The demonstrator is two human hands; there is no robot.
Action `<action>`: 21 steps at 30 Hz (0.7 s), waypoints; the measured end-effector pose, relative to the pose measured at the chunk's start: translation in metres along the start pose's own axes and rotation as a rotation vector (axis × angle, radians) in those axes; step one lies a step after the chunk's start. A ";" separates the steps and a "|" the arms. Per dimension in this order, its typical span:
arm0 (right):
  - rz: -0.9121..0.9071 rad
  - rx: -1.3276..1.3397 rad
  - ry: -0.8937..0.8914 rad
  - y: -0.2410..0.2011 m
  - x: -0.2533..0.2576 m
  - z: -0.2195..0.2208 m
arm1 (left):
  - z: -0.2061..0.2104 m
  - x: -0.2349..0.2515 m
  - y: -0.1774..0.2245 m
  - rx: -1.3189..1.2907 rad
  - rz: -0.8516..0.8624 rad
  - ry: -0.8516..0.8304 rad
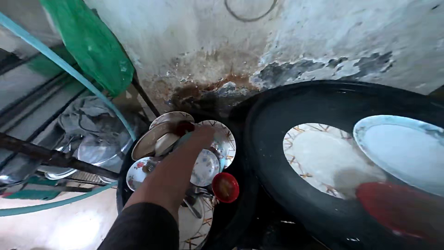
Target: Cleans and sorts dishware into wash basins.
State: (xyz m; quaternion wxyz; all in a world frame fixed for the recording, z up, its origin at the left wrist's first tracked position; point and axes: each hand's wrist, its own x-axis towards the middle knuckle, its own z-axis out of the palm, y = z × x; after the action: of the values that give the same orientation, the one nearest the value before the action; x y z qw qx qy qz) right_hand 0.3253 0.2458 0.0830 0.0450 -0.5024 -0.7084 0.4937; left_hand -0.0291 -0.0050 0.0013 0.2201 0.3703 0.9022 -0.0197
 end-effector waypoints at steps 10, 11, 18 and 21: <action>-0.047 0.158 -0.148 0.030 0.042 0.011 | -0.013 -0.013 -0.017 -0.165 0.039 0.037; -0.040 0.162 -0.163 0.033 0.047 0.013 | -0.007 -0.008 -0.014 -0.177 0.033 0.041; -0.380 -0.120 -0.111 0.088 0.067 0.014 | -0.003 0.016 -0.012 -0.022 0.045 -0.038; -0.646 -0.463 -0.009 0.087 0.062 0.016 | -0.047 0.008 -0.009 0.116 0.110 -0.227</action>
State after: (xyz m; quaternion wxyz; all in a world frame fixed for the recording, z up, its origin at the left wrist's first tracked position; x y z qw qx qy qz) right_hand 0.3439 0.2825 -0.0163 0.0803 -0.2486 -0.9227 0.2836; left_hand -0.0581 0.0028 0.0390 0.2994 0.4266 0.8474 -0.1017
